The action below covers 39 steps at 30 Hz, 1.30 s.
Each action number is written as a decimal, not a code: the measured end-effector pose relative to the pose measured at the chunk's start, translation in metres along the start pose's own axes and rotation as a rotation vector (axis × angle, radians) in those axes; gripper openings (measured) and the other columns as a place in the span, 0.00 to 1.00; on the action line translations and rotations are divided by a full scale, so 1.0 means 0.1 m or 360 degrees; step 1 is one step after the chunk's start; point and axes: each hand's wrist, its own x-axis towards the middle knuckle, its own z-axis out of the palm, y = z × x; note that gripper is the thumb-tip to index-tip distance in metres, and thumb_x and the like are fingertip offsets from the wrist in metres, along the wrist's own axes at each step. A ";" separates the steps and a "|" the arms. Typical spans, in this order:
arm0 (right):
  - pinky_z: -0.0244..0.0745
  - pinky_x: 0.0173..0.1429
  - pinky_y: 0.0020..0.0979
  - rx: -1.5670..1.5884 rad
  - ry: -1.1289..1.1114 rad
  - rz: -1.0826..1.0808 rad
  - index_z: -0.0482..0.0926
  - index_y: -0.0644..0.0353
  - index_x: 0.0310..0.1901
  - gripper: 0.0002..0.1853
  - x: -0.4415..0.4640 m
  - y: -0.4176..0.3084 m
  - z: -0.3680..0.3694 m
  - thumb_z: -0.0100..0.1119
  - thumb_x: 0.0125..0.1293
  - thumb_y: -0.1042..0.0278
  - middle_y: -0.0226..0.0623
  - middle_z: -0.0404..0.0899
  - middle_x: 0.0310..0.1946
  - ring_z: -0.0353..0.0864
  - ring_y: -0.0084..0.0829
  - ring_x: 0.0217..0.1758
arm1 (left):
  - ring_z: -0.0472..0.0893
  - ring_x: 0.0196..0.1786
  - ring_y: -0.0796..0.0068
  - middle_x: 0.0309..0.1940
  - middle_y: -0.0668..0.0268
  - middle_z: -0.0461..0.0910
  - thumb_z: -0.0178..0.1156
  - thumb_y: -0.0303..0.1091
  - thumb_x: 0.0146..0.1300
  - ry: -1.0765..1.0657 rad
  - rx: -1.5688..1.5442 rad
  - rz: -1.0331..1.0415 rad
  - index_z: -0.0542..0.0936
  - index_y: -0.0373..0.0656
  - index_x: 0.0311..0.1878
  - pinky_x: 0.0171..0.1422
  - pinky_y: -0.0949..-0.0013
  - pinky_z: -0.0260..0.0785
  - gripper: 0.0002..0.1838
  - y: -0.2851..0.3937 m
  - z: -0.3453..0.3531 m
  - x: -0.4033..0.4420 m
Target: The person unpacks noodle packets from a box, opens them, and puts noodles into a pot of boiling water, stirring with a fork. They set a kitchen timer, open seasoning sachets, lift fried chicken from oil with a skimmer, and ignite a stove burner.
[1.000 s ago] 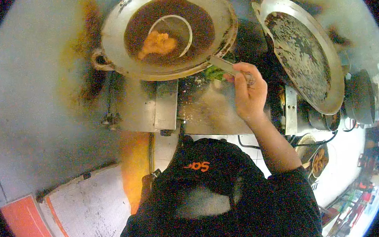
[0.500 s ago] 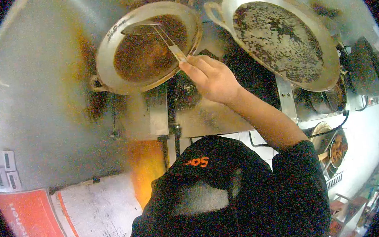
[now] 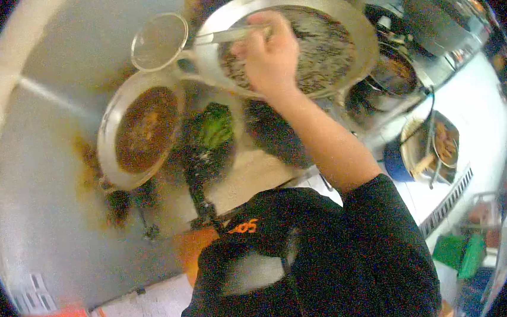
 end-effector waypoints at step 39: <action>0.58 0.69 0.40 -0.1285 0.1306 -0.0430 0.59 0.68 0.62 0.28 -1.16 0.25 -3.89 0.55 0.70 0.58 0.48 0.61 0.60 0.64 0.41 0.64 | 0.80 0.41 0.61 0.34 0.54 0.83 0.62 0.26 0.55 0.0064 -0.0073 0.1792 0.83 0.31 0.32 0.49 0.63 0.70 0.06 4.99 -0.95 -1.03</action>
